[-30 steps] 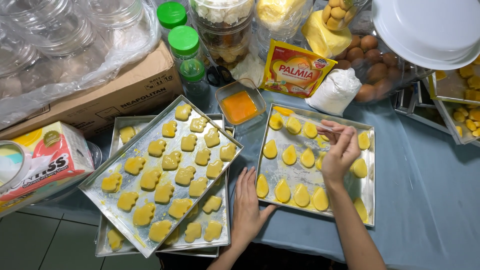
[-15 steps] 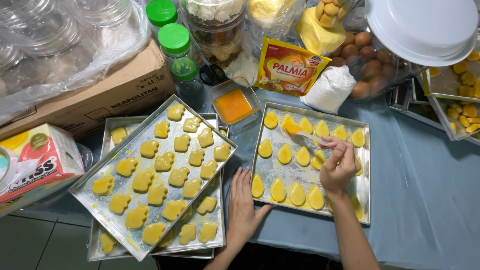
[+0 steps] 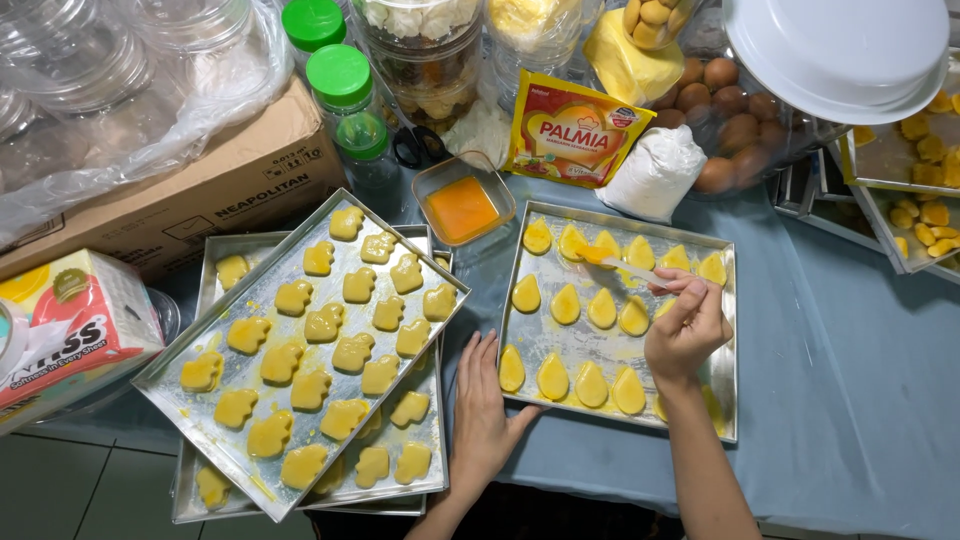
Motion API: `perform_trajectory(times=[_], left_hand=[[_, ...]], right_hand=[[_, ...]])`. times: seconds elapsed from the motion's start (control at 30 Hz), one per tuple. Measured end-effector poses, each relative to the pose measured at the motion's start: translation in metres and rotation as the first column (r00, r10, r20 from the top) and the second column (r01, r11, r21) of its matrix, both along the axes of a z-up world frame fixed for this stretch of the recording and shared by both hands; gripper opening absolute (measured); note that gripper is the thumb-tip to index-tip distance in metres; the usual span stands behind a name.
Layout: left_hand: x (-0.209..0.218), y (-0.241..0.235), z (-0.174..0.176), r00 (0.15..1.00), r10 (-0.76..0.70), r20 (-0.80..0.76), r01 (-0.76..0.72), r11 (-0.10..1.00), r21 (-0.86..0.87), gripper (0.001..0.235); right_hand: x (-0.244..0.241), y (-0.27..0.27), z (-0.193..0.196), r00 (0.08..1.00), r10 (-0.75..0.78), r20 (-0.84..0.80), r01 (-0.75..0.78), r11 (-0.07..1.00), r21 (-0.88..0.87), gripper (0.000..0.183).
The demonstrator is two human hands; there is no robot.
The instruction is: Applying egg wash to shaped cookie dough on baking trays using a pastry brush.
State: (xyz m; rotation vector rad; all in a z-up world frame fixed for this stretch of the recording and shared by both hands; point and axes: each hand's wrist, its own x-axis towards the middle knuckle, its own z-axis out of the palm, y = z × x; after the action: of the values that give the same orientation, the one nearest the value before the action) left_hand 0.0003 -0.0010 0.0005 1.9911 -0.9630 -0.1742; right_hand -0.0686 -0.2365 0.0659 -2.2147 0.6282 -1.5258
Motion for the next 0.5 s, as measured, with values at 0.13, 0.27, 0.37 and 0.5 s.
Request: perform_trajectory(times=[0.13,0.27,0.37,0.5], left_hand=[[-0.001,0.001,0.001,1.0,0.006,0.006,-0.006,1.0,0.0,0.1],[0.0,0.0,0.001,1.0,0.002,-0.012,-0.002,1.0,-0.001,0.099],[0.0,-0.001,0.002,1.0,0.0,-0.004,0.0,1.0,0.0,0.099],[0.0,0.0,0.003,1.0,-0.003,0.017,0.003,1.0,-0.003,0.098]], right_hand=[[0.007,0.01,0.015,0.996,-0.004,0.085,-0.003,0.997,0.081,0.035],[0.021,0.02,0.021,0.968,0.076,0.239,-0.177,0.882,0.436,0.031],[0.04,0.032,0.021,0.952,0.176,0.25,-0.275,0.85,0.449,0.028],[0.069,0.046,0.027,0.94,0.322,0.111,-0.34,0.875,0.344,0.031]])
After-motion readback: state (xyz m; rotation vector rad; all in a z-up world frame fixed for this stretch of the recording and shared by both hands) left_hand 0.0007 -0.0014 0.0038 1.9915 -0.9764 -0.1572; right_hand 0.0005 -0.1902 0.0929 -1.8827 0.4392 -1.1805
